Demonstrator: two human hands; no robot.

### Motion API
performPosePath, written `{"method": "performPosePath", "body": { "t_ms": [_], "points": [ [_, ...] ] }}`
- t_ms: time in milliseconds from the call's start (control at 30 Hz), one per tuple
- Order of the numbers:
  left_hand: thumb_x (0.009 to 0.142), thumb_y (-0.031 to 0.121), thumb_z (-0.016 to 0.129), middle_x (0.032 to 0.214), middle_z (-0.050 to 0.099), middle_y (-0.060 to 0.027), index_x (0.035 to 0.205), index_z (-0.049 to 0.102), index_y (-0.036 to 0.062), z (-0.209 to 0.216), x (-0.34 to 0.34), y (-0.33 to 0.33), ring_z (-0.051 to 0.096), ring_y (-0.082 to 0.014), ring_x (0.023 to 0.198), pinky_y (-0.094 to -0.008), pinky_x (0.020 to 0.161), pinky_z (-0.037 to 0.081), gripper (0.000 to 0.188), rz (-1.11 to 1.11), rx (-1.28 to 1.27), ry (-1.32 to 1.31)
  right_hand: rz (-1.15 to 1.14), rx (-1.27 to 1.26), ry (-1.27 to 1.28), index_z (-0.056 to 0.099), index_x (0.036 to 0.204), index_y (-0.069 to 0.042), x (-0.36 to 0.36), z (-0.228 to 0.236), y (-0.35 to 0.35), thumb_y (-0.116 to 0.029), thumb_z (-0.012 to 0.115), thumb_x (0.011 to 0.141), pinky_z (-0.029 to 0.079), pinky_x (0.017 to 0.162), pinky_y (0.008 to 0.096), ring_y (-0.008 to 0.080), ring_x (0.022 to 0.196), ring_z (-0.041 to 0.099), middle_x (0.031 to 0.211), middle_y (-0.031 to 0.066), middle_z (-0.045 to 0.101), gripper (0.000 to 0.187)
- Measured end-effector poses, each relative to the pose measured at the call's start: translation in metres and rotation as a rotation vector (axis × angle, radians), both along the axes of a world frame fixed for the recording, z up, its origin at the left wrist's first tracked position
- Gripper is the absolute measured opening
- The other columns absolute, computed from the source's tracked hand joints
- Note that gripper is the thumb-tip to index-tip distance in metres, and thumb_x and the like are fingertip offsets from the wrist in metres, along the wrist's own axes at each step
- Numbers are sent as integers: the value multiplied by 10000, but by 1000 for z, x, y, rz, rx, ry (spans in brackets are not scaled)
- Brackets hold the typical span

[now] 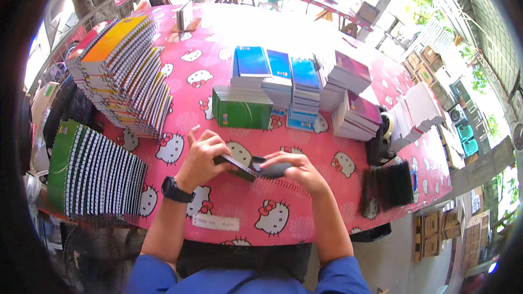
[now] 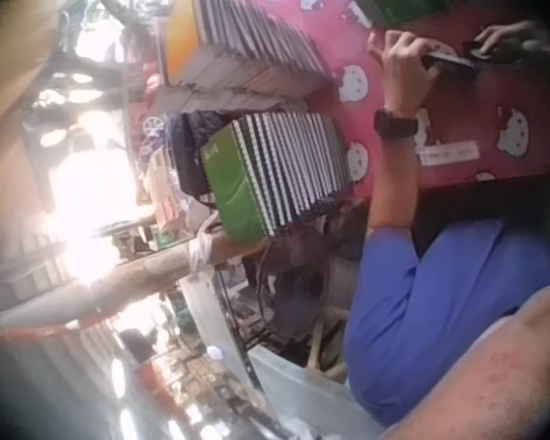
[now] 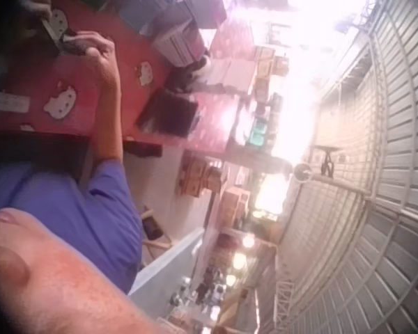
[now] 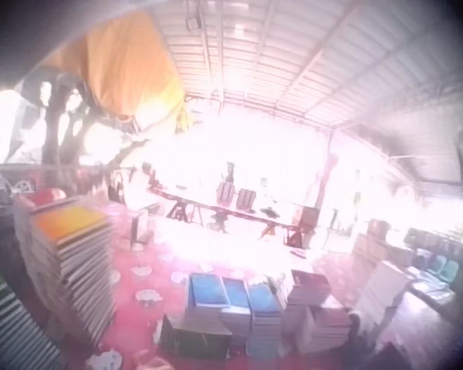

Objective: The person organizes stacks of notebooks on a table by aligning their edges, grouping them by color, and placing them into neat piles.

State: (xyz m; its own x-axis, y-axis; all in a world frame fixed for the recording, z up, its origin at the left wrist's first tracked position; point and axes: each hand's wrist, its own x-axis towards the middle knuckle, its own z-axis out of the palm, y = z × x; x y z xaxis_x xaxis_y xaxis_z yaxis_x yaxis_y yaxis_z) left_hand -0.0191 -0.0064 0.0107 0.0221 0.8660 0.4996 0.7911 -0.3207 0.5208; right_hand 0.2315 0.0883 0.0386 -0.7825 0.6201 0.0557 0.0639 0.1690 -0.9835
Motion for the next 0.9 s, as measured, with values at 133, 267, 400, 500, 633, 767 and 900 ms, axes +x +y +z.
{"method": "performPosePath", "body": {
  "t_ms": [133,267,400,500,633,767,900],
  "points": [
    [563,220,811,750,598,40,702,661,133,-2,2,2,539,-156,892,-487,986,222,222,-7,38,-10,-136,320,-222,693,987,-55,-10,-3,6,-355,711,749,412,887,362,243,995,548,951,125,654,384],
    [602,291,793,781,601,34,720,667,139,0,4,3,533,-165,919,-478,988,229,230,-19,23,15,-16,218,-110,695,993,-53,-21,10,3,-361,708,752,418,874,359,236,996,539,996,129,636,391],
    [562,280,825,824,606,10,912,653,146,-6,3,1,534,-192,970,-455,999,258,413,-24,35,30,78,260,-138,676,1043,-25,-25,10,10,-337,642,796,422,884,352,217,1040,536,1041,126,630,399],
    [511,220,863,891,600,-20,1145,509,111,-9,1,11,541,-214,958,-422,975,324,734,43,179,-176,161,152,-40,673,1051,-20,-29,7,9,-359,638,802,434,866,346,215,992,564,1069,144,617,422],
    [551,92,859,910,600,-68,1217,435,76,-28,-1,16,571,-181,912,-352,838,454,789,-173,-93,-841,71,54,-10,673,1059,-35,-24,-9,17,-376,646,805,438,857,340,213,988,564,1045,137,620,426],
    [618,44,830,838,587,-25,1032,466,66,-44,-7,21,553,-101,807,-268,737,472,552,-241,-284,-895,-147,430,-402,690,1041,-78,-40,-5,16,-397,679,789,443,795,339,203,944,554,994,118,628,407],
    [658,3,799,793,570,9,897,434,74,-38,-6,20,529,-65,770,-244,698,464,443,-279,-310,-967,15,146,-135,681,1039,-41,-43,4,13,-386,683,793,440,804,319,190,957,551,1020,119,631,424]
  ]
}}
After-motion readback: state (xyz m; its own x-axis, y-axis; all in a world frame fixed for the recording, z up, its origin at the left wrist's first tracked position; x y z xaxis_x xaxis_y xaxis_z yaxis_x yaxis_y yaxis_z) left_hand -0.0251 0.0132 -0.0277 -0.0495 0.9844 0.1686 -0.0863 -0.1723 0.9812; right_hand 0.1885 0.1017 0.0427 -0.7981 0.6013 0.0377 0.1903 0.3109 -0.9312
